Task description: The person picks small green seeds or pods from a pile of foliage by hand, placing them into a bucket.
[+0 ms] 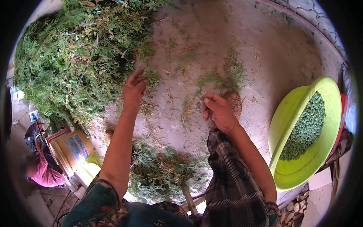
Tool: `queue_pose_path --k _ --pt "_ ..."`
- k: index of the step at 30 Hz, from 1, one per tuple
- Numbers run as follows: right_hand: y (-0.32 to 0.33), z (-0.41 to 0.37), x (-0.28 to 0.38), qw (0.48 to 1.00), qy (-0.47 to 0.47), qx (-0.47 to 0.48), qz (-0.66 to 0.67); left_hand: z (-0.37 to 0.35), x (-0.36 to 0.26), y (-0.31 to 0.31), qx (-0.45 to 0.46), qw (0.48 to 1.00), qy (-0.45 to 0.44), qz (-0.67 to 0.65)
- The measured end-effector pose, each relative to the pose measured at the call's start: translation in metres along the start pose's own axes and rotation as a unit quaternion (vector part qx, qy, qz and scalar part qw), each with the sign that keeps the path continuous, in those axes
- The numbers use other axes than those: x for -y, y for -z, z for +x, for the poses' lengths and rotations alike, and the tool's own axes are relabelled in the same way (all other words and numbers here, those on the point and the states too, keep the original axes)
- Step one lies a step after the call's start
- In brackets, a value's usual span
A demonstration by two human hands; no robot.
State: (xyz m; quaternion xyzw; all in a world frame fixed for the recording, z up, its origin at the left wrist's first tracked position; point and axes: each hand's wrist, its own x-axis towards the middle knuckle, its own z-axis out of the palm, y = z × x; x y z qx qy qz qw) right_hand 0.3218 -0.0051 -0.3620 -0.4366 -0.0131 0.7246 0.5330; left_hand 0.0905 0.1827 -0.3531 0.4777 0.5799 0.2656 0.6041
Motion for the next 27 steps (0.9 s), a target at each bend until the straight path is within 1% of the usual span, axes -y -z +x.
queue_pose_path --k 3,5,6,8,12,14,15,17,18,20,21,22,26,27 --pt "-0.005 0.000 0.005 0.999 -0.009 -0.005 -0.044 -0.005 -0.003 -0.001 0.003 0.999 0.007 -0.035" --pt "-0.009 0.002 0.009 0.998 -0.019 -0.013 -0.061 -0.007 -0.001 0.000 0.058 0.992 0.061 -0.098" --pt "-0.010 0.005 0.011 0.997 -0.016 -0.010 -0.077 -0.010 -0.002 0.000 0.059 0.992 0.061 -0.098" --pt "-0.012 0.009 0.018 0.995 -0.013 -0.011 -0.093 -0.018 -0.005 -0.006 0.093 0.971 0.076 -0.208" --pt "-0.031 0.012 0.031 0.994 -0.007 0.007 -0.111 -0.033 -0.013 -0.018 0.070 0.982 0.067 -0.163" --pt "-0.042 0.016 0.036 0.993 0.001 0.013 -0.114 -0.042 -0.019 -0.020 0.075 0.975 0.099 -0.184" --pt "-0.046 0.019 0.036 0.993 0.004 0.024 -0.114 -0.048 -0.024 -0.022 0.077 0.975 0.094 -0.186" --pt "-0.055 0.024 0.039 0.992 0.011 0.035 -0.117 -0.059 -0.036 -0.028 0.062 0.960 0.123 -0.243" --pt "-0.059 0.024 0.039 0.993 0.016 0.041 -0.106 -0.063 -0.040 -0.031 0.064 0.960 0.124 -0.244" --pt "-0.066 0.021 0.038 0.994 0.019 0.045 -0.094 -0.071 -0.048 -0.035 0.077 0.962 0.131 -0.225" --pt "-0.070 0.018 0.037 0.995 0.013 0.073 -0.068 -0.076 -0.051 -0.037 0.077 0.962 0.136 -0.224" --pt "-0.074 0.017 0.038 0.994 0.010 0.102 -0.043 -0.078 -0.054 -0.040 0.098 0.960 0.143 -0.220" --pt "-0.086 0.010 0.042 0.993 -0.012 0.115 -0.037 -0.088 -0.068 -0.049 0.148 0.955 0.153 -0.204" --pt "-0.084 0.011 0.044 0.989 -0.007 0.126 -0.083 -0.090 -0.070 -0.052 0.149 0.955 0.155 -0.205"
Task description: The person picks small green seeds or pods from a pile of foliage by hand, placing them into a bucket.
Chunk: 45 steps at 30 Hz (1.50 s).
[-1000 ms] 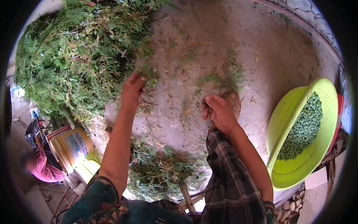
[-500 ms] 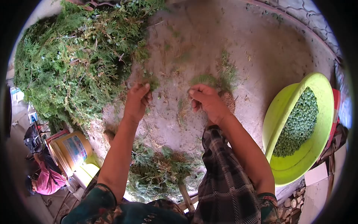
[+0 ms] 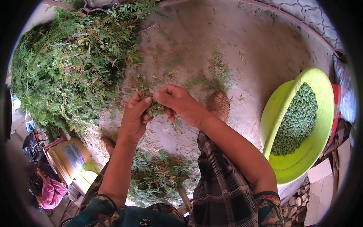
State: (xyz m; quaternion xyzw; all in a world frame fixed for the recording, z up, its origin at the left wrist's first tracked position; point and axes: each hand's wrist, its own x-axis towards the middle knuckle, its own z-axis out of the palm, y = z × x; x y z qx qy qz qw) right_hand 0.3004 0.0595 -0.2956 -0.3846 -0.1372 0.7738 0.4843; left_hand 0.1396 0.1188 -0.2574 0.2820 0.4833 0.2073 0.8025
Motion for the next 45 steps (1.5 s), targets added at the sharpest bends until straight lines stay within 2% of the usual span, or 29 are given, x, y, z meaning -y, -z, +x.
queue_pose_path --k 4,6,8,9,11,12,14,16,17,20,22,27,29,31,34,35,36,37,38,40,41,42,43,45 --pt "-0.002 -0.002 0.002 0.995 0.017 0.019 -0.093 -0.002 -0.004 -0.010 -0.034 0.996 -0.046 0.074" --pt "0.000 -0.003 0.003 0.997 0.016 0.030 -0.070 0.000 -0.006 -0.011 -0.033 0.994 -0.056 0.091" --pt "0.000 -0.006 0.007 0.998 0.016 0.041 -0.047 0.000 -0.009 -0.007 0.045 0.999 -0.020 0.014" --pt "-0.003 -0.009 0.013 0.998 0.016 0.061 -0.010 0.001 -0.007 -0.009 0.045 0.999 -0.020 0.013" --pt "-0.004 -0.011 0.016 0.996 0.020 0.083 0.026 0.003 -0.005 -0.016 0.013 0.993 0.001 -0.121" --pt "-0.006 -0.013 0.014 0.993 0.025 0.090 0.078 0.004 -0.004 -0.012 0.014 0.993 0.000 -0.120" --pt "-0.007 -0.014 0.013 0.986 0.031 0.098 0.129 0.009 -0.003 -0.003 0.196 0.937 0.050 -0.284" --pt "-0.006 -0.015 0.015 0.966 0.030 0.106 0.233 0.008 -0.001 -0.010 0.169 0.946 0.045 -0.274" --pt "-0.004 -0.015 0.014 0.966 0.030 0.105 0.234 0.006 0.001 -0.015 0.142 0.953 0.041 -0.265" --pt "0.000 -0.014 0.014 0.977 0.052 0.084 0.188 0.001 -0.001 -0.025 0.102 0.971 0.019 -0.215" --pt "-0.005 -0.016 0.015 0.992 0.053 0.016 0.110 0.001 0.000 -0.025 0.102 0.974 0.013 -0.203" --pt "-0.006 -0.017 0.012 0.997 0.069 0.008 0.042 0.001 -0.001 -0.026 0.123 0.978 0.009 -0.167" --pt "-0.008 -0.019 0.017 0.997 0.080 0.007 0.022 0.005 0.006 -0.023 0.031 0.994 -0.038 -0.101" --pt "-0.013 -0.024 0.023 0.994 0.082 -0.011 -0.070 0.006 0.005 -0.021 0.037 0.994 -0.034 -0.096" --pt "-0.006 -0.020 0.015 0.996 0.062 -0.001 -0.070 0.004 0.007 -0.026 0.023 0.994 -0.026 -0.100" --pt "-0.006 -0.019 0.012 0.995 0.064 -0.006 -0.070 0.005 0.008 -0.029 0.004 0.993 -0.024 -0.111" --pt "-0.006 -0.019 0.008 0.995 0.052 0.011 0.086 0.007 0.008 -0.024 0.009 0.994 -0.020 -0.110" --pt "-0.006 -0.020 0.006 0.970 0.040 0.030 0.240 0.011 0.007 -0.012 0.109 0.974 0.022 -0.196" --pt "-0.004 -0.022 0.004 0.969 0.041 0.025 0.240 0.013 0.006 -0.007 0.204 0.936 0.062 -0.279" --pt "-0.004 -0.022 0.001 0.962 0.031 0.037 0.270 0.012 0.009 -0.013 0.209 0.919 0.073 -0.327" --pt "-0.003 -0.022 0.001 0.962 0.030 0.040 0.270 0.011 0.011 -0.016 0.171 0.931 0.070 -0.315" --pt "-0.002 -0.023 0.001 0.976 0.045 0.025 0.211 0.010 0.011 -0.017 0.131 0.942 0.067 -0.302" --pt "-0.001 -0.022 0.000 0.987 0.061 0.010 0.151 0.011 0.013 -0.017 0.129 0.943 0.064 -0.301" --pt "-0.005 -0.024 0.002 0.987 0.069 0.003 0.143 0.013 0.018 -0.015 0.096 0.968 0.037 -0.231"
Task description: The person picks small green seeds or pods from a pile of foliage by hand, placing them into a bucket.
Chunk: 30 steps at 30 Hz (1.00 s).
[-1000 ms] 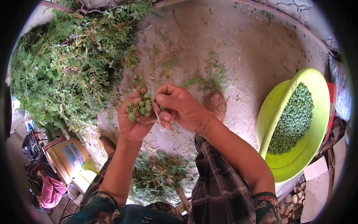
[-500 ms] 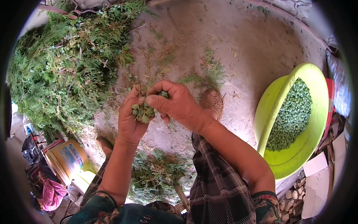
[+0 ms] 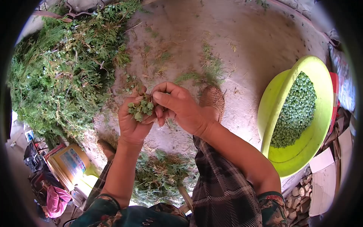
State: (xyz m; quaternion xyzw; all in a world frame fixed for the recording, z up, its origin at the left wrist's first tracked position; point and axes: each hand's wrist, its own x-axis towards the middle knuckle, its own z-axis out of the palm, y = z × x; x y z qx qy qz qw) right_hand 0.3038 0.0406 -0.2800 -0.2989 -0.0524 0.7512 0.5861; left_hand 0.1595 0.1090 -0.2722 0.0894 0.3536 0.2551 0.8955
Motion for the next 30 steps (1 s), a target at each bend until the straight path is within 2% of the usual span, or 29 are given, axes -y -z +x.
queue_pose_path --k 2,4,6,10,11,13,15,16,19,20,21,22,23,24,25,28,29,30 --pt "-0.003 -0.003 0.003 1.000 0.010 -0.010 -0.009 0.000 0.001 -0.002 -0.013 0.999 -0.022 0.028" --pt "-0.007 -0.003 0.004 0.989 0.033 0.004 -0.145 0.000 0.001 -0.006 -0.023 0.997 -0.043 0.057" --pt "-0.009 -0.002 0.005 0.986 0.038 -0.002 -0.162 -0.001 0.002 -0.011 -0.071 0.989 -0.087 0.092" --pt "-0.004 -0.001 0.007 0.989 0.013 0.010 -0.144 -0.003 -0.001 -0.012 -0.042 0.990 -0.064 0.117" --pt "-0.002 -0.001 0.006 0.990 0.013 0.010 -0.143 -0.004 0.000 -0.015 -0.033 0.994 -0.049 0.093" --pt "-0.001 -0.001 0.004 0.998 -0.007 0.022 -0.062 -0.004 -0.001 -0.011 -0.025 0.997 -0.033 0.070" --pt "0.001 -0.003 0.004 0.999 -0.010 0.026 -0.025 -0.001 -0.003 0.001 0.101 0.979 0.040 -0.171" --pt "0.002 -0.004 0.004 0.999 -0.014 0.031 0.012 0.000 -0.003 0.002 0.101 0.979 0.040 -0.171" --pt "0.004 -0.002 0.003 0.998 -0.010 0.025 0.050 -0.001 -0.001 -0.010 0.056 0.990 0.024 -0.126" --pt "0.002 -0.002 0.004 0.998 -0.010 0.025 0.050 -0.002 -0.001 -0.013 0.014 0.998 0.011 -0.068" --pt "-0.003 -0.003 0.005 1.000 -0.004 0.000 0.022 -0.003 -0.001 -0.017 -0.027 1.000 -0.001 -0.010" --pt "-0.007 -0.003 0.006 1.000 0.003 -0.025 -0.005 -0.003 0.001 -0.022 -0.027 1.000 0.000 -0.010" --pt "-0.010 -0.003 0.008 1.000 0.004 -0.026 -0.004 -0.004 0.004 -0.028 -0.058 0.997 -0.043 0.025" --pt "-0.012 -0.002 0.009 0.997 0.016 -0.026 -0.076 -0.004 0.006 -0.031 -0.089 0.990 -0.086 0.060" --pt "-0.013 -0.003 0.009 0.988 0.027 -0.025 -0.148 -0.003 0.007 -0.031 -0.089 0.991 -0.085 0.061" --pt "-0.003 -0.001 0.009 0.997 -0.009 -0.021 -0.069 0.001 0.005 -0.026 -0.128 0.983 -0.107 0.074" --pt "-0.002 -0.001 0.009 0.997 -0.009 -0.019 -0.069 -0.001 -0.001 -0.022 -0.070 0.997 -0.045 0.000" --pt "-0.001 -0.001 0.009 1.000 -0.005 -0.009 0.017 -0.002 -0.005 -0.020 -0.012 0.997 0.018 -0.075"
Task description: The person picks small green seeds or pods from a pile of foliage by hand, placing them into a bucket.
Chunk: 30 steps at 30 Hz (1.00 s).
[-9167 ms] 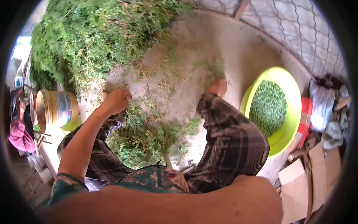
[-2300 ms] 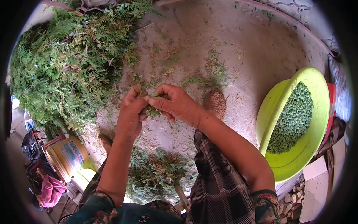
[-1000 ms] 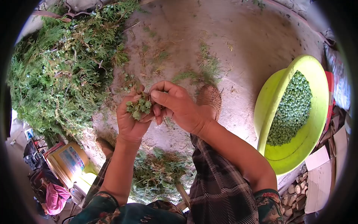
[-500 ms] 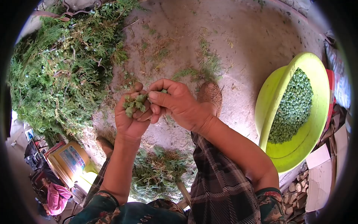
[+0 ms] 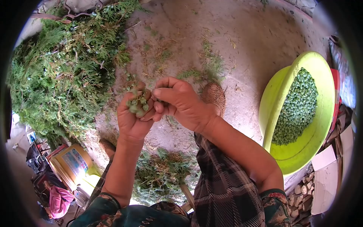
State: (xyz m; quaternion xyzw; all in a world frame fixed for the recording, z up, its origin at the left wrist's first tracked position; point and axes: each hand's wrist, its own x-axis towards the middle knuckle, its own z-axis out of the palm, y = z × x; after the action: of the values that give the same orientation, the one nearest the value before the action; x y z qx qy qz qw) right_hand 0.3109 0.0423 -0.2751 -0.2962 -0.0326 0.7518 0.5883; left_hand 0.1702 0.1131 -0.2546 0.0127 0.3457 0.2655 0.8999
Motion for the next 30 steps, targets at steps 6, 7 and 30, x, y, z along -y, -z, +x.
queue_pose_path --k 6,7,30 --pt "0.002 -0.004 0.001 0.998 0.029 0.001 0.054 0.005 0.010 -0.002 0.015 0.998 0.011 -0.063" --pt "0.000 -0.005 0.001 0.999 0.045 -0.011 -0.005 0.005 0.011 -0.004 -0.007 0.998 0.004 -0.060" --pt "0.008 -0.008 0.007 0.989 0.002 0.008 0.150 0.006 0.015 0.006 -0.023 0.981 0.065 -0.181"
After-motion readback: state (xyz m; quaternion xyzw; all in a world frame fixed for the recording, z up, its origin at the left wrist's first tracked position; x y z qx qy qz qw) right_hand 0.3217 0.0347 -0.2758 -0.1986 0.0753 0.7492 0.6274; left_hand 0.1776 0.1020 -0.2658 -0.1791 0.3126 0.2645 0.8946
